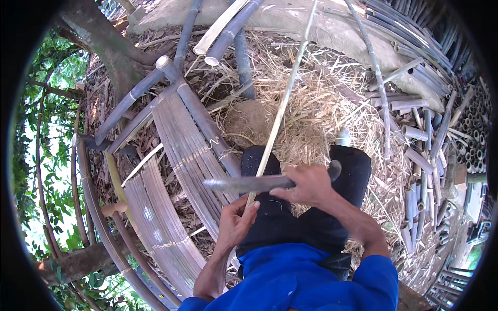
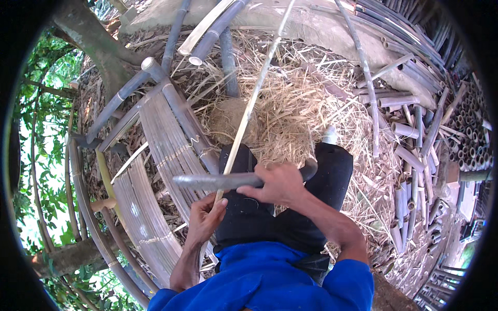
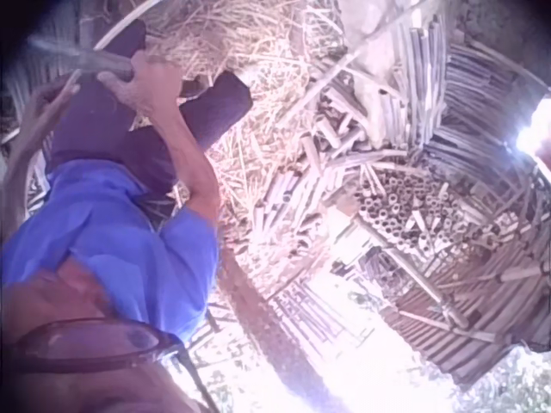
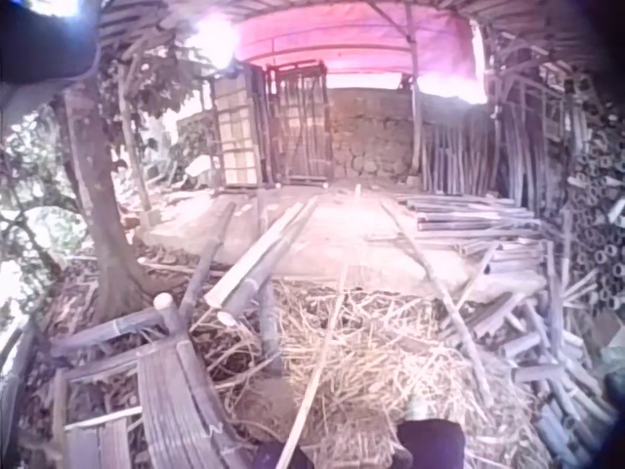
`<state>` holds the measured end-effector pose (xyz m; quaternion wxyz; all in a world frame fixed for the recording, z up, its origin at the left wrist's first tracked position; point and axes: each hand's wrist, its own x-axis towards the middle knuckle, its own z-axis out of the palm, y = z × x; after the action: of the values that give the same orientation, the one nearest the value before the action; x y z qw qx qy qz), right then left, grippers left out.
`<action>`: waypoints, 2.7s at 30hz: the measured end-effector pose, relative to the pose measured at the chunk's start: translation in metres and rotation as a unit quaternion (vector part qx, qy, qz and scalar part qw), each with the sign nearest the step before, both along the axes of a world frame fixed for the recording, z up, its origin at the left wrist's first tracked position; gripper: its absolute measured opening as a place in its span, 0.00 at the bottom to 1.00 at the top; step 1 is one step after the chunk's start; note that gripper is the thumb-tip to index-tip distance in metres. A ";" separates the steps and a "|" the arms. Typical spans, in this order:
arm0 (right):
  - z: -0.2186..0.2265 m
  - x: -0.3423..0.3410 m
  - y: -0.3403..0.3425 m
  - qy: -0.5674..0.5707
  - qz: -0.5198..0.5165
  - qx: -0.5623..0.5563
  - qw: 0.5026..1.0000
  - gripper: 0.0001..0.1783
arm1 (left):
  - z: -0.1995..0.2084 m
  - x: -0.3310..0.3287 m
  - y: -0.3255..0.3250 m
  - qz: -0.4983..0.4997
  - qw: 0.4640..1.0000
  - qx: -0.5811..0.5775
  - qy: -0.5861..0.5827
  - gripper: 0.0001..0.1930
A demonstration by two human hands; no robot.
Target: The person strips thin layers from a bamboo pole using a knife and then places the strips onto a bamboo frame by hand.
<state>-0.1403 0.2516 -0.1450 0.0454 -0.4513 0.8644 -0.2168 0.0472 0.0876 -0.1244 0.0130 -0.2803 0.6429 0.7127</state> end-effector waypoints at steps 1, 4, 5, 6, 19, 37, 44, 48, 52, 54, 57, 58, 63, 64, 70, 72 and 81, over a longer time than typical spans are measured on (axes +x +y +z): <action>0.001 0.005 0.001 0.002 0.036 0.039 0.999 0.34 | 0.002 -0.001 0.002 -0.003 1.000 -0.006 -0.018 0.19; -0.016 -0.031 0.001 -0.026 -0.049 -0.012 0.998 0.35 | 0.005 0.011 0.005 -0.002 0.999 -0.009 -0.044 0.20; -0.015 -0.055 0.003 -0.016 -0.100 -0.020 0.995 0.36 | 0.004 0.018 0.008 0.002 0.999 0.000 -0.049 0.20; -0.006 -0.073 0.003 -0.016 -0.100 -0.019 0.995 0.36 | 0.006 0.023 0.011 0.002 0.999 0.000 -0.048 0.20; 0.035 -0.112 0.006 -0.122 -0.218 0.041 0.967 0.41 | 0.012 0.062 -0.001 0.027 0.992 0.024 -0.125 0.16; 0.017 -0.127 0.011 -0.079 -0.163 0.026 0.983 0.46 | 0.031 0.068 0.017 0.052 0.994 -0.011 -0.092 0.18; 0.022 -0.193 0.054 -0.009 -0.313 -0.021 0.949 0.50 | 0.003 0.095 0.000 -0.018 0.992 0.075 -0.104 0.18; 0.005 -0.105 0.017 -0.095 -0.240 -0.012 0.966 0.43 | -0.001 0.033 -0.008 0.015 0.999 0.035 -0.033 0.23; -0.017 -0.036 0.001 -0.093 -0.125 -0.014 0.988 0.32 | -0.012 -0.008 -0.001 0.015 0.999 0.026 -0.016 0.23; -0.020 -0.002 -0.003 -0.072 -0.052 -0.025 0.996 0.32 | -0.014 -0.014 -0.001 0.021 0.999 0.028 0.006 0.23; -0.014 0.031 -0.006 -0.049 0.060 0.022 0.997 0.34 | -0.024 -0.011 -0.003 0.032 0.999 0.013 0.009 0.23; -0.013 0.029 -0.006 -0.050 0.061 0.024 0.997 0.34 | -0.028 -0.009 -0.004 0.033 0.999 0.015 0.008 0.23; -0.009 0.012 -0.008 -0.020 0.044 0.004 0.999 0.35 | -0.033 -0.011 -0.011 -0.006 0.998 -0.021 -0.057 0.19; -0.011 0.016 -0.009 -0.033 0.037 0.001 0.999 0.35 | -0.034 -0.010 -0.010 -0.008 0.998 -0.023 -0.056 0.19; -0.017 -0.020 0.006 -0.001 -0.002 0.007 1.000 0.36 | -0.004 0.003 -0.005 -0.013 0.999 0.039 -0.011 0.25; -0.013 -0.037 0.011 -0.046 -0.081 0.076 0.993 0.36 | -0.002 0.009 0.002 -0.015 0.997 0.077 -0.025 0.24; 0.010 -0.094 -0.004 -0.051 -0.088 0.040 0.994 0.41 | 0.017 0.049 0.000 -0.044 0.995 -0.037 -0.080 0.24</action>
<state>-0.2342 0.2478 -0.1347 0.0879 -0.3600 0.9052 -0.2081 0.0966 0.0872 -0.1071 0.0855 -0.3076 0.6776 0.6626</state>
